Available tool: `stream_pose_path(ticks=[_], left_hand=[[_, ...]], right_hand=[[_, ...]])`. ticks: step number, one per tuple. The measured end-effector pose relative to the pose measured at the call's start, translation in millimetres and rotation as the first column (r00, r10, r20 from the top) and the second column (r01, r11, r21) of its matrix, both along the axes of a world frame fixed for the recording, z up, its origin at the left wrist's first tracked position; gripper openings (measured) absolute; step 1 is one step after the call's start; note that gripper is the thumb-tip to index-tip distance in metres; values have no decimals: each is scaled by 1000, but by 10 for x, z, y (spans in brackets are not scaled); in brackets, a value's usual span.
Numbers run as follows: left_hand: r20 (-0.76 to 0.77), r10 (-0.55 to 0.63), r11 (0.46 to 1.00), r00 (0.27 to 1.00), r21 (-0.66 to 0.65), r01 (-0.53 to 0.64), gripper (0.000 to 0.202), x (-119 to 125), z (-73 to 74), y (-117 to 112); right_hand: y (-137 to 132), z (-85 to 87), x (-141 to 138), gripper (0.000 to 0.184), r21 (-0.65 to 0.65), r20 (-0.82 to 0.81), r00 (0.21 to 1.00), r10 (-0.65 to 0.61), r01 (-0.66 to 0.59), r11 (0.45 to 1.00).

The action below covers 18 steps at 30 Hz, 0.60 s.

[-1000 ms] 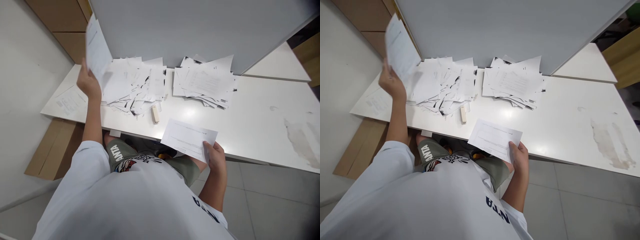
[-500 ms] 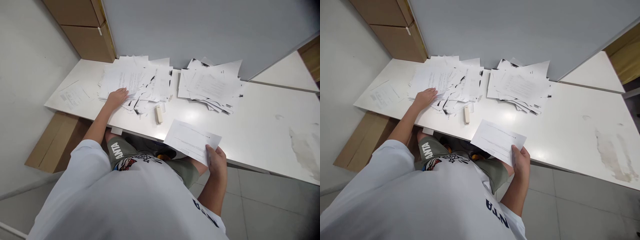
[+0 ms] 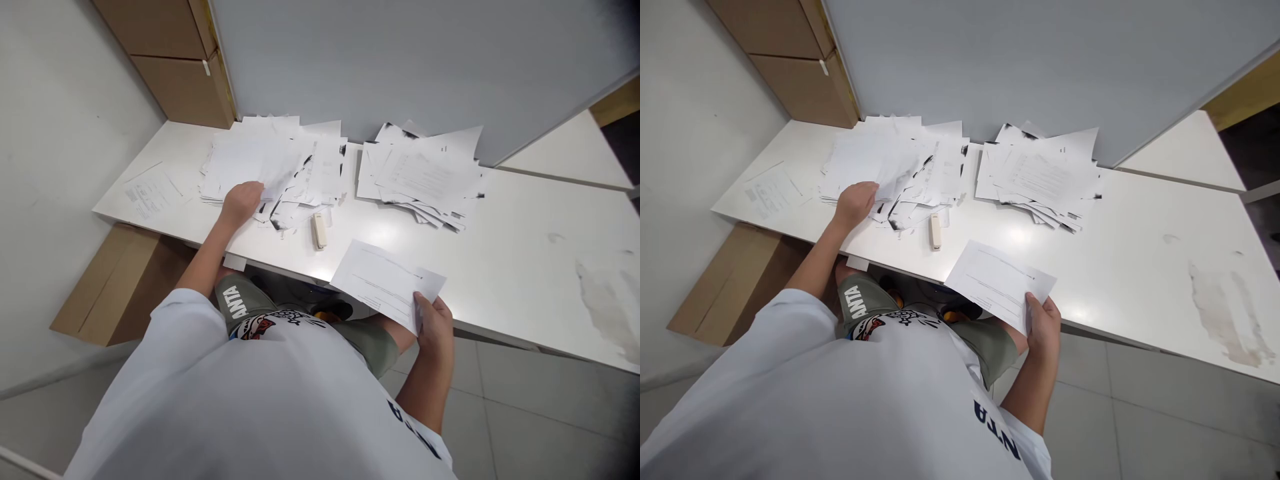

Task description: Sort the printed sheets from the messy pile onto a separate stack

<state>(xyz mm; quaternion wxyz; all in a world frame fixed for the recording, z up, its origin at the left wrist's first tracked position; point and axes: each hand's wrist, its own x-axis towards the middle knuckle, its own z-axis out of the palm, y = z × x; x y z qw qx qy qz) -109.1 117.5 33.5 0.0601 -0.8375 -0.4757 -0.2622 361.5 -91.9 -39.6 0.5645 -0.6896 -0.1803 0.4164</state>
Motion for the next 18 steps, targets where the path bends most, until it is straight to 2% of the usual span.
stream_pose_path(ticks=[2, 3, 5, 7, 8, 12, 15, 18], left_hand=[[40, -219, 974, 975, 68, 216, 32, 270, 26, -230], [34, -358, 932, 933, 80, 354, 29, 434, 26, -360], [-28, -603, 795, 797, 69, 603, 27, 785, -11, -606], [-69, -727, 684, 683, 26, 729, 26, 1110, -93, -784], [-63, -749, 661, 659, 2, 751, 25, 1247, -148, -835], [2, -732, 676, 681, -117, 727, 27, 1562, -397, -851], [-6, -691, 714, 723, -162, 681, 29, 1628, -532, -828], [13, -646, 751, 763, -168, 639, 33, 1659, -587, -864]], right_hand=[[10, 14, 2, 38, -11, 1, 1000, 12, -12, 1000], [16, 27, 1, 38, -15, -2, 1000, 19, -19, 1000], [30, 67, -11, 39, -8, -7, 1000, 24, -24, 1000], [43, 116, -35, 39, 24, -26, 999, 22, -21, 999], [48, 141, -50, 40, 51, -49, 999, 20, -18, 999], [49, 236, -99, 47, 139, -168, 984, 59, -35, 990], [23, 291, -104, 55, 170, -156, 976, 149, -122, 978], [-2, 315, -89, 57, 183, -117, 975, 189, -166, 969]])
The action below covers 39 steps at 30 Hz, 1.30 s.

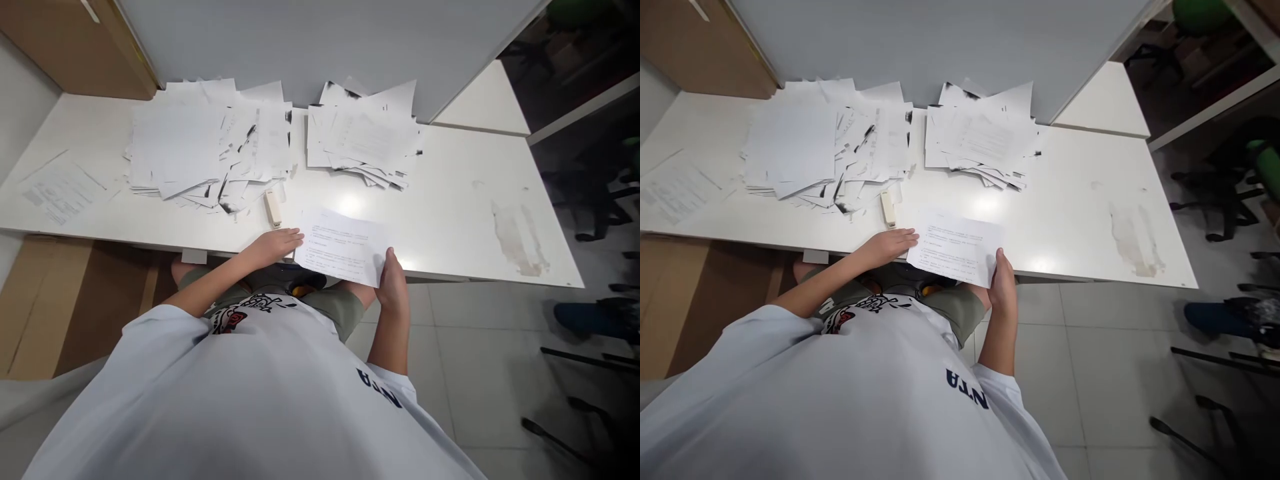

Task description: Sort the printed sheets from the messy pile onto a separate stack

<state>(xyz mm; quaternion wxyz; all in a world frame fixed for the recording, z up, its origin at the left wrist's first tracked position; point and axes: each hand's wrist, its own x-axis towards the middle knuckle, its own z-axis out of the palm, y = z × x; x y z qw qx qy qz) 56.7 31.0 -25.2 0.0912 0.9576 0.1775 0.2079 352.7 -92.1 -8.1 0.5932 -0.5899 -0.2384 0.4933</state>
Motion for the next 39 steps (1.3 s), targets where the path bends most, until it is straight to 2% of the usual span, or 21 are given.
stream_pose_path(ticks=[4, 7, 9, 11, 14, 16, 19, 21, 25, 28, 31, 33, 36, 39], left_hand=[[-37, 34, 996, 999, -82, -37, 47, 50, 2, -68], [-95, 51, 984, 994, -165, -66, 58, 113, 11, -94], [-80, 87, 968, 993, -230, -103, 58, 196, 11, -100], [13, 185, 934, 983, -314, -172, 58, 331, 13, -93], [261, 399, 848, 879, -470, -245, 72, 611, 41, -52], [417, 475, 812, 775, -547, -203, 76, 789, 87, -7], [553, 488, 814, 675, -568, -123, 71, 935, 167, 50], [588, 507, 811, 631, -573, -117, 68, 936, 184, 62], [614, 550, 786, 566, -609, -102, 65, 851, 74, 20], [611, 563, 781, 557, -614, -115, 60, 834, -42, -17], [590, 562, 788, 580, -595, -158, 51, 852, -100, -18], [579, 541, 796, 610, -588, -147, 47, 861, -109, -8], [569, 511, 795, 644, -599, -101, 43, 861, -102, -3], [562, 522, 780, 642, -618, -93, 40, 859, -94, -9]], right_hand=[[6, -17, 41, 47, -40, 90, 995, 33, -30, 999], [38, -43, 74, 41, -74, 264, 964, 39, -20, 997], [66, -42, 89, 34, -46, 371, 929, 14, 3, 999], [100, -12, 94, 30, 36, 417, 908, -44, 32, 999], [183, 83, 77, 29, 189, 392, 902, -179, 112, 976], [257, 151, 55, 31, 272, 345, 902, -259, 168, 948], [342, 199, 15, 41, 358, 285, 908, -307, 196, 913], [344, 175, -11, 49, 378, 281, 913, -296, 178, 908], [240, 44, -56, 53, 339, 304, 910, -282, 174, 925], [194, -39, -83, 51, 324, 302, 906, -296, 194, 926], [236, -76, -123, 50, 383, 268, 908, -322, 206, 901], [282, -87, -155, 50, 416, 231, 918, -323, 207, 885], [318, -100, -182, 49, 405, 228, 922, -312, 201, 892], [315, -117, -168, 40, 375, 260, 908, -330, 220, 901]])
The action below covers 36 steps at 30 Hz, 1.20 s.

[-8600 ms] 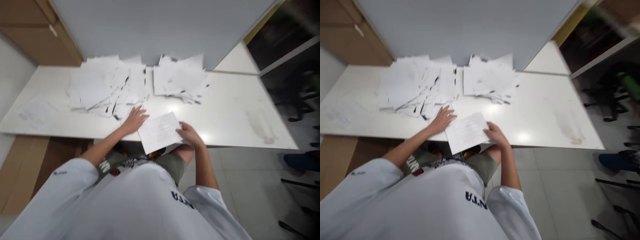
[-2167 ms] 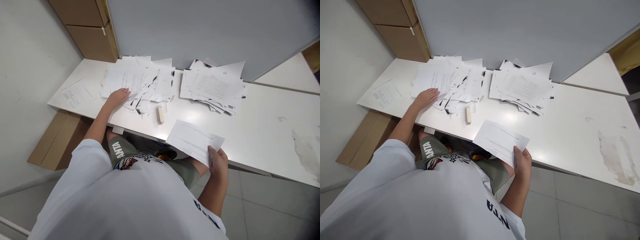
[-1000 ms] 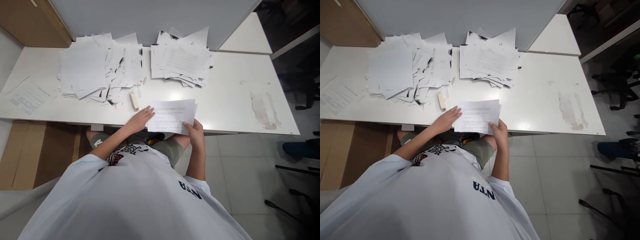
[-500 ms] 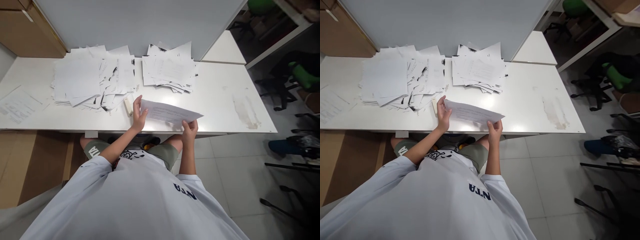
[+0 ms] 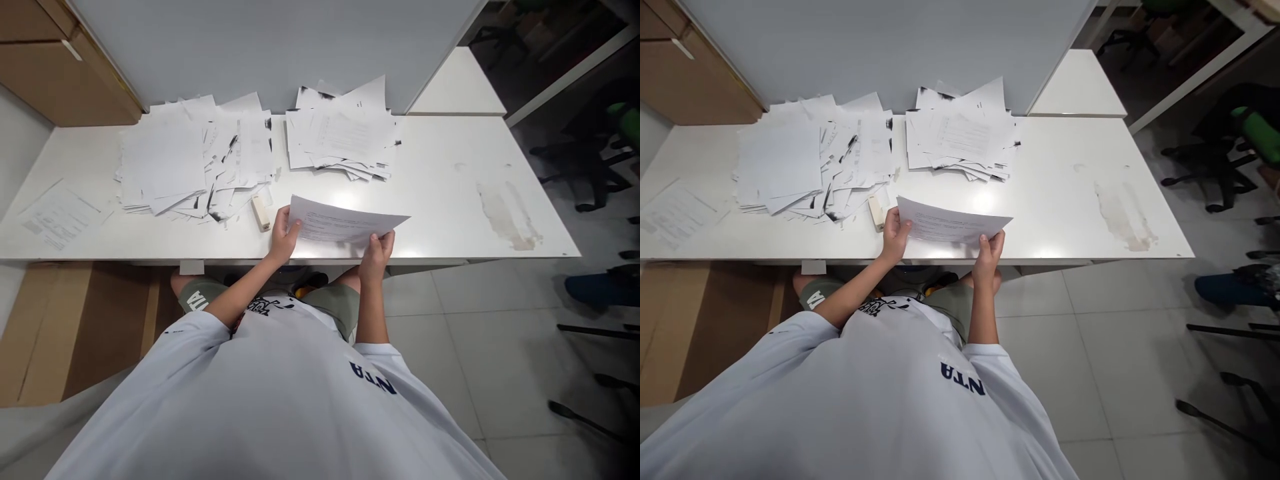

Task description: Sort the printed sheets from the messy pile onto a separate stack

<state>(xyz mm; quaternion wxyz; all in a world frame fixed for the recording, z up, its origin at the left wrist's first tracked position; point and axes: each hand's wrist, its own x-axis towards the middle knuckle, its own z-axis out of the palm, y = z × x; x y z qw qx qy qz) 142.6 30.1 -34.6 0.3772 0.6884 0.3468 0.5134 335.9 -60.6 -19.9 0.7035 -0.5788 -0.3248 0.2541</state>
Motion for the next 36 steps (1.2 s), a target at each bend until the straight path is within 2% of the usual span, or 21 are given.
stream_pose_path(ticks=[3, 8, 14, 21, 26, 31, 36], left_hand=[[24, 27, 999, 999, -27, -27, 41, 0, -4, 6], [64, 14, 999, 998, -54, -10, 51, -6, -33, 44], [6, 54, 999, 999, 2, -54, 52, -2, 16, 15], [-73, -41, 999, 997, -5, 41, 59, -2, 42, 107], [-115, -16, 1000, 993, -16, 14, 59, -22, -6, 143], [-146, -84, 996, 986, -55, 76, 55, -57, -16, 120], [-121, -141, 980, 983, -155, 121, 53, -168, 63, -75]], right_hand=[[8, -16, 22, 32, 4, 3, 1000, -13, 13, 1000], [99, -37, -6, 37, 2, 24, 998, -62, 61, 998], [179, -17, 6, 28, 32, 37, 988, -152, 151, 988], [73, -77, 109, 37, 45, -2, 986, -169, 169, 985], [-1, -105, 222, 28, -35, 41, 981, -187, 189, 981], [-98, -35, 334, 28, -126, 44, 991, -127, 132, 983], [-219, 37, 380, 25, -217, 19, 999, -49, 52, 975]])
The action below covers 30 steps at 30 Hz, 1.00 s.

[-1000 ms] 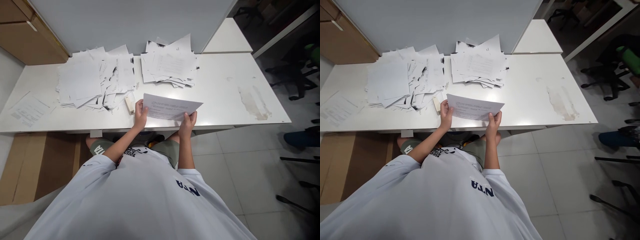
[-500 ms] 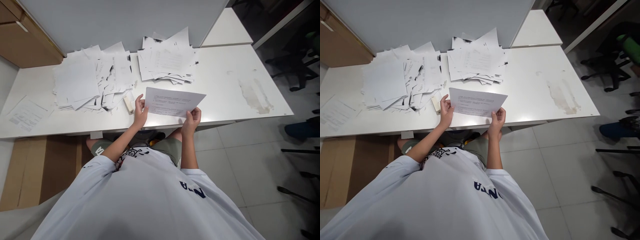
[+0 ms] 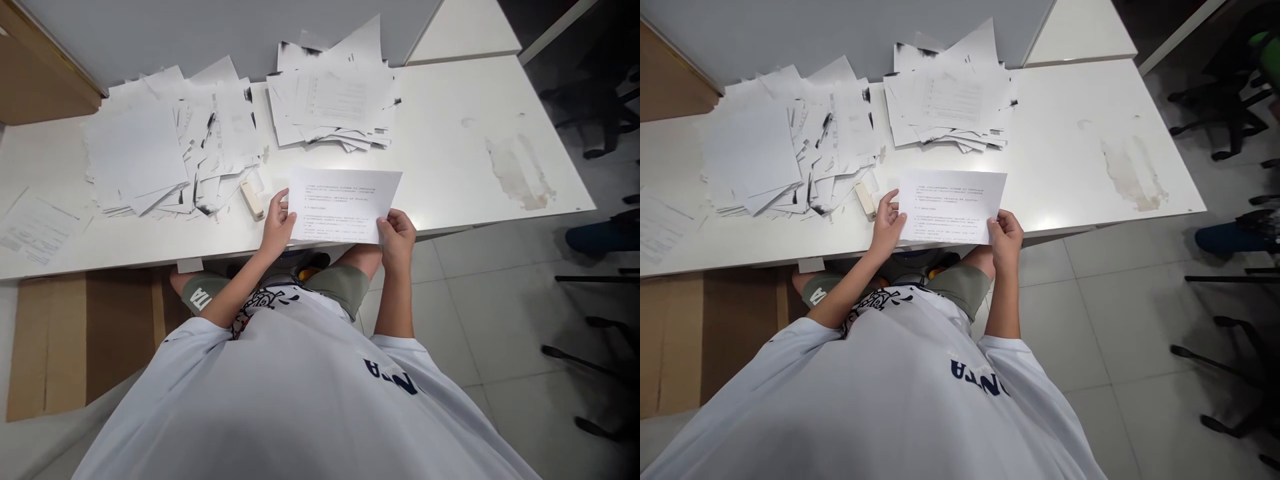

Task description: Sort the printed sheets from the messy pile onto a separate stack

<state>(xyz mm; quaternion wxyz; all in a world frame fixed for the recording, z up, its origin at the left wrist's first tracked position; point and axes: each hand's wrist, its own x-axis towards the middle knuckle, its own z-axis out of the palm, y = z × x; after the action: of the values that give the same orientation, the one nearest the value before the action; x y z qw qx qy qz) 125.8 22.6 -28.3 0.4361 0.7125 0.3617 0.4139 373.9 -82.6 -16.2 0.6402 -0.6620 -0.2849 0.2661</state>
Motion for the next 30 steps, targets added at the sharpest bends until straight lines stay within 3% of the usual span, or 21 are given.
stream_pose_path(ticks=[4, 8, 11, 14, 17, 20, 24, 30], left_hand=[[-58, 19, 999, 998, -33, -21, 45, -212, 118, -336], [-124, 213, 977, 969, 3, -214, 38, -460, 204, -561], [-131, 351, 933, 927, 131, -335, 35, -592, 226, -463], [-176, 422, 885, 889, 293, -362, 41, -670, 222, -147], [-297, 330, 902, 896, 381, -206, 50, -719, 208, 195], [-382, 210, 934, 900, 349, -70, 60, -754, 173, 385], [-404, 129, 966, 905, 256, -23, 69, -790, 106, 425], [-408, 38, 982, 912, 185, 42, 68, -829, 78, 458]], right_hand=[[-102, 60, -22, 23, -67, -45, 993, 107, -109, 992], [-158, 114, -88, 21, -150, -63, 974, 220, -227, 962], [-145, 124, -137, 18, -213, -62, 956, 286, -293, 932], [-96, 126, -189, 15, -264, -51, 942, 332, -333, 905], [-32, 148, -256, 13, -290, -41, 936, 349, -345, 893], [27, 180, -319, 13, -300, -27, 936, 350, -342, 891], [87, 187, -354, 14, -320, 15, 938, 346, -323, 891], [174, 165, -307, 16, -290, 82, 917, 389, -352, 890]])
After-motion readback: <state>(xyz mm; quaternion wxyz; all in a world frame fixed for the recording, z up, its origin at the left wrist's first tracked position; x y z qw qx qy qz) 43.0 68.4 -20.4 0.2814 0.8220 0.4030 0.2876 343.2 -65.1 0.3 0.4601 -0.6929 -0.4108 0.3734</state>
